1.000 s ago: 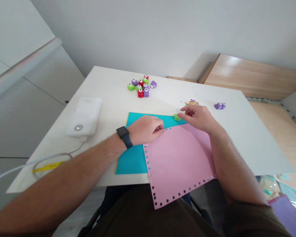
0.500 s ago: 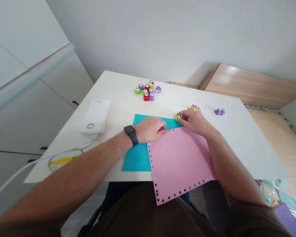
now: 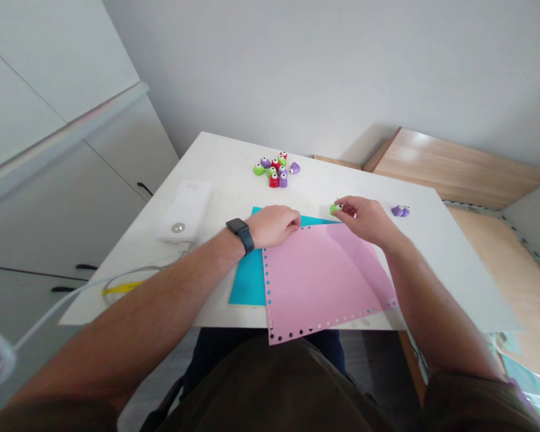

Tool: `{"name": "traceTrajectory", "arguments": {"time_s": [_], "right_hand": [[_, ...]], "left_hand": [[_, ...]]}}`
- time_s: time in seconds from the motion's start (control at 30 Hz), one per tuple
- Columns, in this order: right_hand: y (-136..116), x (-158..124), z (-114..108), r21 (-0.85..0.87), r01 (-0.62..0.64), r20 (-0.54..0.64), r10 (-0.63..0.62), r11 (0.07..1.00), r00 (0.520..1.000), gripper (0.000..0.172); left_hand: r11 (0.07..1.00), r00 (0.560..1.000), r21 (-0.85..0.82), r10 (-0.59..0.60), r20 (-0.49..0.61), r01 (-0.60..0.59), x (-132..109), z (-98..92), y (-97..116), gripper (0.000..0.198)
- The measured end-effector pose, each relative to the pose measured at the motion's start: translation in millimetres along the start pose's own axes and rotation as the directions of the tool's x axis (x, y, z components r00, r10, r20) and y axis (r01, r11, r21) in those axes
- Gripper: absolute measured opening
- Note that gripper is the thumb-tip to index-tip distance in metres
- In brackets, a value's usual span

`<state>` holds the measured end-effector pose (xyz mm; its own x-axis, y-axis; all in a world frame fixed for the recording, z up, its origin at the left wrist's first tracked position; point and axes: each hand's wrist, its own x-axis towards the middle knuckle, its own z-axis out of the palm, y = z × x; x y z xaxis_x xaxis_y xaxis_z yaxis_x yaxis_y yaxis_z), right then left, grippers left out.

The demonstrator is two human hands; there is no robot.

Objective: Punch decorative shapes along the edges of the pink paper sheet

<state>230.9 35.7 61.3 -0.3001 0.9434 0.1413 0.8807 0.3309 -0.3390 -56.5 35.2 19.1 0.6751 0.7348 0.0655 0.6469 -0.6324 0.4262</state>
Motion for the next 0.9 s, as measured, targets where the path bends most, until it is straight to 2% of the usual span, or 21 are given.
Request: {"name": "traceTrajectory", "arguments": {"time_s": [0.33,0.5,0.67,0.9], "right_hand": [[17.8,-16.1,-1.1,0.028,-0.067,-0.053,0.068,0.997,0.996,0.034],[36.5,-22.9,-11.8,0.021,-0.136,-0.086,0.137,0.991,0.987,0.039],[62.3,-31.0,-29.5,-0.041,-0.285,-0.195,0.272,0.958,0.942,0.040],[103.5,-40.6,-41.1,-0.171,-0.451,-0.221,0.412,0.876,0.884,0.040]], "left_hand": [[0.997,0.994,-0.072,0.037,0.101,-0.030,-0.4,-3.7,-6.7,0.017],[0.992,0.992,-0.122,0.038,0.118,-0.023,-1.9,-7.0,-4.0,0.016],[0.992,0.995,-0.123,-0.003,0.098,0.016,-2.7,-6.7,-1.2,0.018],[0.991,0.997,-0.132,-0.002,0.081,0.013,-2.9,-3.9,0.2,0.014]]}}
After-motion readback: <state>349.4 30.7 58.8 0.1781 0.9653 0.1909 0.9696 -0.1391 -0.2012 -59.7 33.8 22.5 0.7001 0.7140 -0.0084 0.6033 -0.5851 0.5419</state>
